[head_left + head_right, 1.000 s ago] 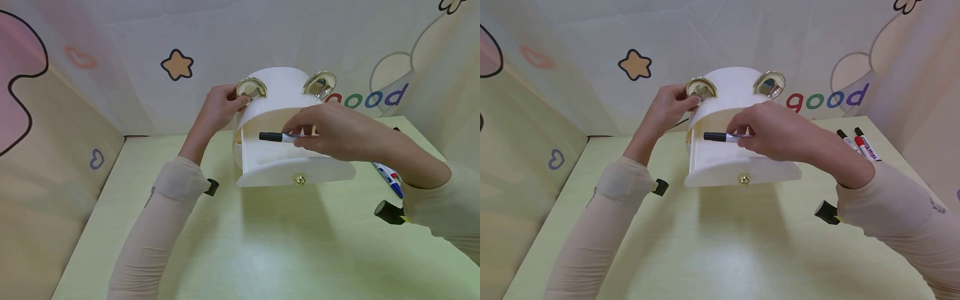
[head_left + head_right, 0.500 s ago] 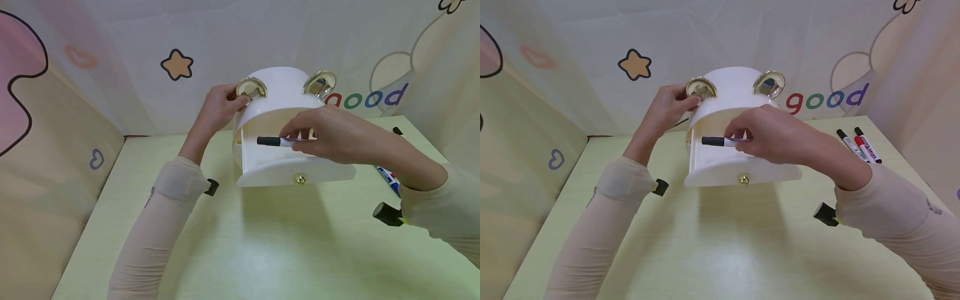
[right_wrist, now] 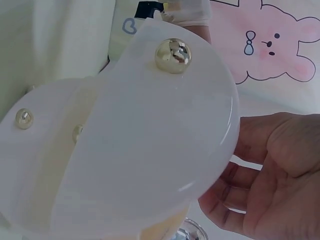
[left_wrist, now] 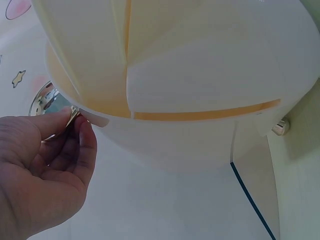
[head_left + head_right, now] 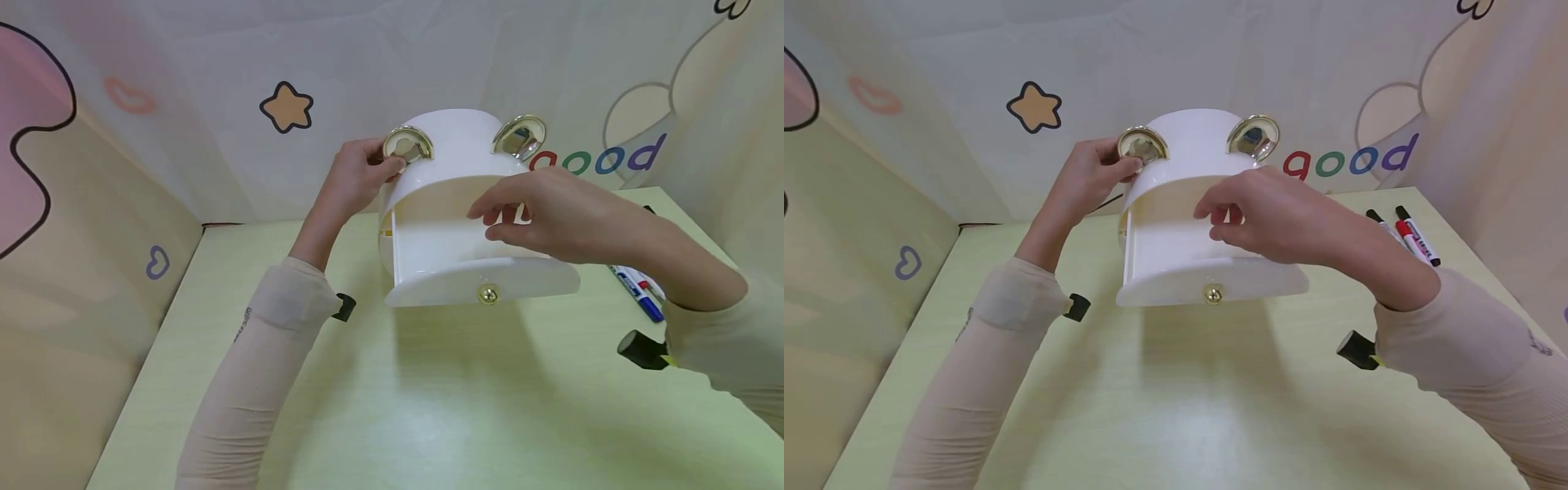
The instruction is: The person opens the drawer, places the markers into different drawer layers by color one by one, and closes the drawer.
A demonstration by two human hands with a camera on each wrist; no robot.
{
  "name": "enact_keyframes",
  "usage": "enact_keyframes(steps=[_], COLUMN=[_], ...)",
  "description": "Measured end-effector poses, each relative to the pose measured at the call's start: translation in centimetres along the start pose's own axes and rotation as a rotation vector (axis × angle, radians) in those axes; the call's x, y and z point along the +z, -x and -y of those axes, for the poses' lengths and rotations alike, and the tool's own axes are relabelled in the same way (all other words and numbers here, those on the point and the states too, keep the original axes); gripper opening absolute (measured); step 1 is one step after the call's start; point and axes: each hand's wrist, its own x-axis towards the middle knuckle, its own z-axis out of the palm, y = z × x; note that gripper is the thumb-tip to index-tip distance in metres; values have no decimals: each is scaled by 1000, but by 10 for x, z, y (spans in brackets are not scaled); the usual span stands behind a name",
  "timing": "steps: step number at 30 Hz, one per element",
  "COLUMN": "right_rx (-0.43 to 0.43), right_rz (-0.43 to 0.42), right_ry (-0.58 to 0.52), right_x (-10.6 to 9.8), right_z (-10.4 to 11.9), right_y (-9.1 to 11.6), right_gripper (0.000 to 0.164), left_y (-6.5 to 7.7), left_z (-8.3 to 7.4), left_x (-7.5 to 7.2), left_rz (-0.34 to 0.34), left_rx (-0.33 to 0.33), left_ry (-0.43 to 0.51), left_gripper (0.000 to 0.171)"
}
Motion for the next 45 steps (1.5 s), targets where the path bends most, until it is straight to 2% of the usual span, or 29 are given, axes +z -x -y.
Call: enact_keyframes(steps=[4, 12, 18, 28, 35, 45], right_rx=[24, 138, 171, 246, 312, 374], right_rz=[-8, -29, -80, -95, -98, -151], right_ry=[-7, -14, 21, 44, 45, 75], right_x=[-3, -10, -16, -24, -28, -33], right_z=[-4, -20, -32, -52, -73, -102], right_y=[5, 17, 25, 39, 47, 58], right_gripper=[26, 28, 28, 26, 28, 29], left_y=[1, 2, 3, 3, 4, 3], left_z=[1, 1, 1, 2, 3, 4], left_x=[-1, -3, -4, -5, -5, -6], left_rz=[5, 10, 9, 3, 0, -2], left_rx=[-4, -4, -9, -13, -19, -20], left_ry=[11, 18, 33, 32, 23, 27], left_gripper=[21, 22, 22, 22, 24, 24])
